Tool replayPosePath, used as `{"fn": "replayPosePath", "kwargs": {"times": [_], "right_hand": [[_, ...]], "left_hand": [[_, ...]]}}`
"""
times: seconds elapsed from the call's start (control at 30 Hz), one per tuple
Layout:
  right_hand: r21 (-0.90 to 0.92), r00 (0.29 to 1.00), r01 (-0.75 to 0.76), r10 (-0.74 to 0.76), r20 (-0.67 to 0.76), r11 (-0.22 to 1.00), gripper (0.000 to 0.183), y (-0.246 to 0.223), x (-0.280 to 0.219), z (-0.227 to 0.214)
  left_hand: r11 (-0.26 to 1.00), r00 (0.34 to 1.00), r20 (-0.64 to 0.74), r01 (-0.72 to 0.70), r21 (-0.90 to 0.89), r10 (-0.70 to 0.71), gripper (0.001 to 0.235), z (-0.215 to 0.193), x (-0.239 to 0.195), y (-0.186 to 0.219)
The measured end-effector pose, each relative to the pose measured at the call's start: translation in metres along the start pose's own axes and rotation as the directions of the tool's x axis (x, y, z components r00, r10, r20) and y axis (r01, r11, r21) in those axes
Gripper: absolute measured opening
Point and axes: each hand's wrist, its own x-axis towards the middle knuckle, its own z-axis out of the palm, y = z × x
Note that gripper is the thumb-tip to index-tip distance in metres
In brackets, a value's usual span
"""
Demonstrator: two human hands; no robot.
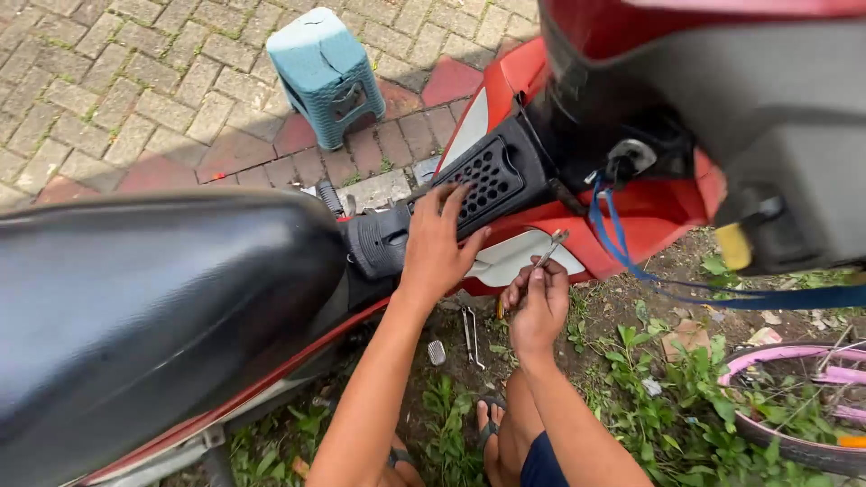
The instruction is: The person uses a wrench to tighten a bolt on the side panel of a red motorcycle. They then remove a black plastic floor mat from the footrest area and place it on the seat.
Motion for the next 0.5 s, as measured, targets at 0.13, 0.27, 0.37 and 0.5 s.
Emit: {"fn": "replayPosePath", "kwargs": {"times": [0.13, 0.27, 0.37, 0.5], "right_hand": [[0.071, 0.955, 0.291, -0.295, 0.039, 0.954, 0.012, 0.023, 0.024, 0.001], [-0.218, 0.698, 0.716, -0.673, 0.247, 0.663, 0.015, 0.005, 0.049, -0.028], [-0.453, 0.591, 0.796, -0.68, 0.434, 0.403, 0.016, -0.026, 0.049, -0.075], [-0.665, 0.53, 0.732, -0.489, 0.693, -0.15, 0.014, -0.086, 0.05, -0.125]], "left_hand": [[0.959, 0.996, 0.012, -0.085, 0.269, 0.085, 0.103, 0.056, 0.018, -0.042], [0.942, 1.0, -0.002, -0.008, 0.335, 0.01, 0.119, 0.1, 0.019, -0.082], [0.955, 0.997, -0.051, -0.043, 0.293, 0.061, 0.106, 0.111, 0.011, -0.094], [0.961, 0.993, -0.068, -0.074, 0.267, 0.096, 0.1, 0.102, 0.011, -0.083]]}}
